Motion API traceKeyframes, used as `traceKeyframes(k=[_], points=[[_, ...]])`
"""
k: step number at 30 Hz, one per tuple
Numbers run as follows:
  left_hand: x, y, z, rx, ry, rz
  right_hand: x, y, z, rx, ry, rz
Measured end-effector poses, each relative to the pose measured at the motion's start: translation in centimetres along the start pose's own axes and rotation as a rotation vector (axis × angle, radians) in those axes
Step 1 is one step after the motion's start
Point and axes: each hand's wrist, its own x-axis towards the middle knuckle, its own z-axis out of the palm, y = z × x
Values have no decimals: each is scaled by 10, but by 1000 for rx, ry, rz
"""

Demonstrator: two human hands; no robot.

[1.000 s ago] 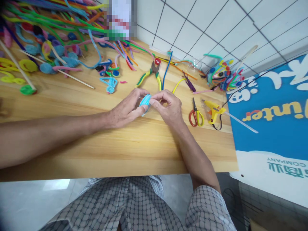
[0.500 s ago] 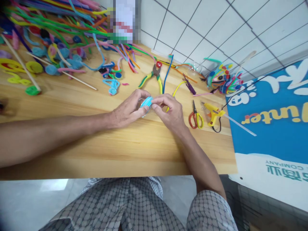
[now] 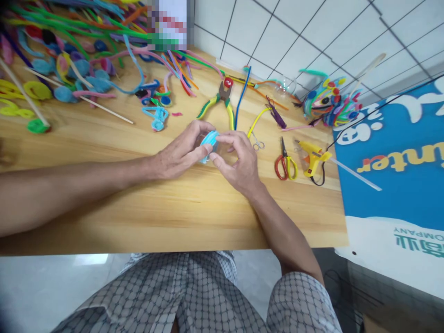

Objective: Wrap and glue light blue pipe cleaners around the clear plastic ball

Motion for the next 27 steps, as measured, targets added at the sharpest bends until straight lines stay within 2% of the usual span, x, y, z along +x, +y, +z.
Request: traceKeyframes(k=[7, 27], points=[[-1, -2, 2, -29, 8, -32, -6, -2, 12, 2, 61, -14], [-2, -2, 3, -43, 8, -59, -10, 2, 14, -50, 16, -37]])
